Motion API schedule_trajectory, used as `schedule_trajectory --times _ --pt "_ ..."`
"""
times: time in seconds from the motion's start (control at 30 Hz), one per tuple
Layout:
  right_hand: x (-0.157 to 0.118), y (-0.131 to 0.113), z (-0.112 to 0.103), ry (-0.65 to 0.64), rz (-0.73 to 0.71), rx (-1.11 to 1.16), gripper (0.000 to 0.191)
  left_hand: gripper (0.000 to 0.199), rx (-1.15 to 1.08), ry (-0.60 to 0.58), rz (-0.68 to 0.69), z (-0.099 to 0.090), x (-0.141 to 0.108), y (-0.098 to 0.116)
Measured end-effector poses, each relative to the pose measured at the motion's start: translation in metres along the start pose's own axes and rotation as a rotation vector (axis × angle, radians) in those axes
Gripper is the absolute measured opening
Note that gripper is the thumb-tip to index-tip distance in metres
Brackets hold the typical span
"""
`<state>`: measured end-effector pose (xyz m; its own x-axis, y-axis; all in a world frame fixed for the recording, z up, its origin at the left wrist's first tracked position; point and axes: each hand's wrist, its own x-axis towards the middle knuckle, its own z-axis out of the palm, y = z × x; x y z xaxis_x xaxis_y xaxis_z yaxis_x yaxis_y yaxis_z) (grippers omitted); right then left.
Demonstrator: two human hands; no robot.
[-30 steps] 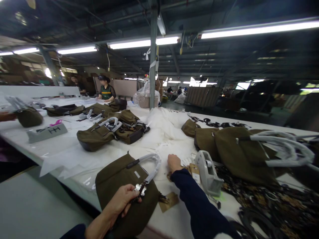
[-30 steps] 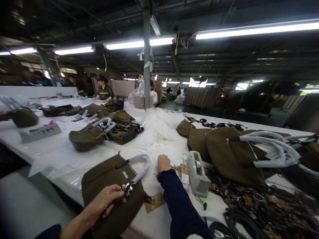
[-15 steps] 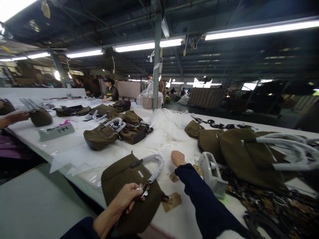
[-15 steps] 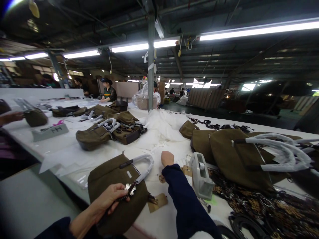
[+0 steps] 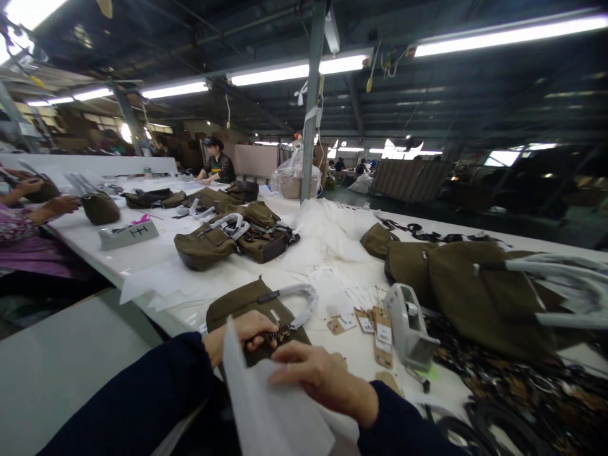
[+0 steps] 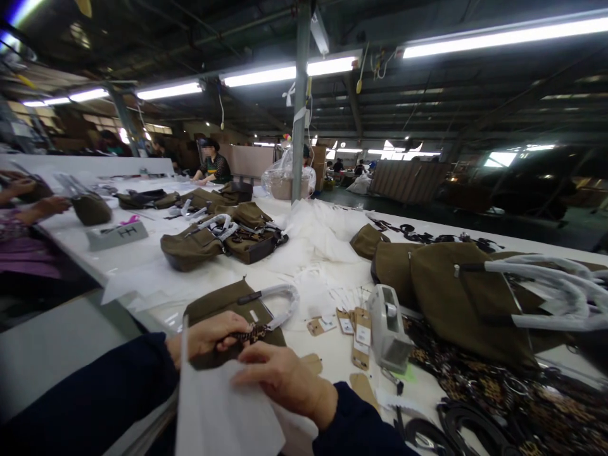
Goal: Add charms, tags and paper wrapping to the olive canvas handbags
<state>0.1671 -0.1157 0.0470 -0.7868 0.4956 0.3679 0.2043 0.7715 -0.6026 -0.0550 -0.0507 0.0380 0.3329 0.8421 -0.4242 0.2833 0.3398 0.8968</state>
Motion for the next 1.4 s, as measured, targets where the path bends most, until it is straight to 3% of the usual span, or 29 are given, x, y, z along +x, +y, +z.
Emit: schedule_trajectory --times 0.07,0.17,0.33,0.43,0.6,0.73,0.8,0.93,1.07,1.4 --pt "0.000 0.009 0.015 -0.079 -0.043 -0.083 0.033 0.027 0.021 -0.049 -0.031 -0.004 0.003 0.012" --pt "0.005 0.032 0.023 -0.017 -0.033 -0.223 0.027 0.028 0.095 -0.107 -0.062 -0.009 0.009 0.033" --pt "0.018 0.065 0.024 0.172 0.220 -0.375 0.028 0.021 0.184 -0.117 -0.070 -0.008 0.017 0.055" --pt "0.020 0.075 0.027 0.224 0.250 -0.248 0.028 0.020 0.124 -0.065 -0.063 -0.006 0.017 0.044" --pt "-0.006 0.076 0.030 0.327 0.281 0.078 0.039 0.032 -0.014 -0.048 -0.025 -0.003 0.009 -0.001" --pt "-0.029 0.056 0.032 0.495 0.600 0.232 0.028 0.036 -0.088 -0.059 0.004 -0.002 0.007 -0.023" --pt "-0.030 0.045 0.036 0.432 0.726 0.107 0.028 0.036 -0.090 -0.063 -0.006 -0.003 0.009 -0.024" --pt "-0.014 0.035 0.044 0.280 0.800 -0.216 0.019 0.034 -0.044 -0.051 -0.030 -0.003 0.015 -0.014" --pt "0.003 0.041 0.041 0.232 0.838 -0.196 0.012 0.033 -0.003 -0.040 -0.050 -0.004 0.017 -0.001" --pt "0.038 0.067 0.007 0.083 0.891 -0.107 0.021 0.027 0.168 -0.060 -0.075 -0.007 0.025 0.042"
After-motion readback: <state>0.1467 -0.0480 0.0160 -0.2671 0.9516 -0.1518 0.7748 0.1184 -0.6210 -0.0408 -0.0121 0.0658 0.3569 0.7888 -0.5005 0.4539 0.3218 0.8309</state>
